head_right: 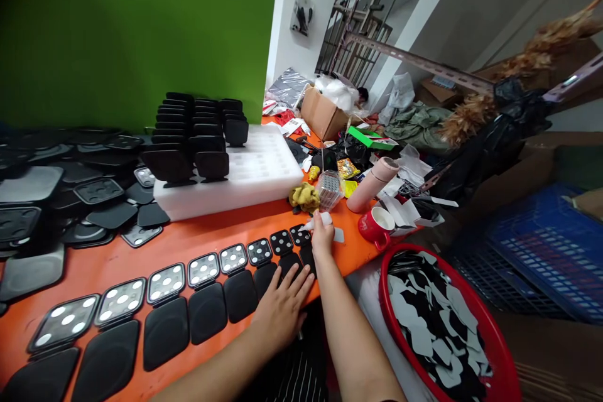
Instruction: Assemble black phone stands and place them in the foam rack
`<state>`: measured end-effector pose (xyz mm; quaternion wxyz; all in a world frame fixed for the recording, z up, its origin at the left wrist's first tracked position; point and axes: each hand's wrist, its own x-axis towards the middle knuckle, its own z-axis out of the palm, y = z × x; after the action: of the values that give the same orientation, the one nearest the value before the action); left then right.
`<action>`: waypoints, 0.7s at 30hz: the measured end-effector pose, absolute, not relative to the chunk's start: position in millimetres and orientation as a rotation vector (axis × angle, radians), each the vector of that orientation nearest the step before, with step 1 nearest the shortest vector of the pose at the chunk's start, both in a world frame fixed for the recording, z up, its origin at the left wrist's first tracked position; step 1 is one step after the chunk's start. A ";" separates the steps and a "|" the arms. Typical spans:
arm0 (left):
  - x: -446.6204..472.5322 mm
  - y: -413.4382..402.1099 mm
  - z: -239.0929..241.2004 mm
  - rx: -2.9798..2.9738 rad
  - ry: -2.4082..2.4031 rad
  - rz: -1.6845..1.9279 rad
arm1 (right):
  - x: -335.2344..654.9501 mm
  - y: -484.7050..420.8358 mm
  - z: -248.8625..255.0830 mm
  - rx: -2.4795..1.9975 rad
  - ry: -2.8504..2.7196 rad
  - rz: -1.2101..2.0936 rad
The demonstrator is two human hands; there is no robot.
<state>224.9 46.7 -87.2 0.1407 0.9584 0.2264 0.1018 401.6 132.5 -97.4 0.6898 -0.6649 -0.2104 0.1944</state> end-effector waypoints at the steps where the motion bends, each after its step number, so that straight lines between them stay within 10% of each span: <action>1: 225.0 46.8 -86.7 2.767 0.657 0.291 | 402.1 132.6 -98.4 -1.492 -0.474 0.433; 21: 225.4 46.6 -86.3 2.780 0.666 0.299 | 404.0 132.9 -100.9 -1.563 -0.546 0.392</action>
<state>225.4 46.6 -86.3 0.1334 0.9586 0.2296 0.1032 404.0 132.9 -100.9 0.6595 -0.6905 -0.2414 0.1733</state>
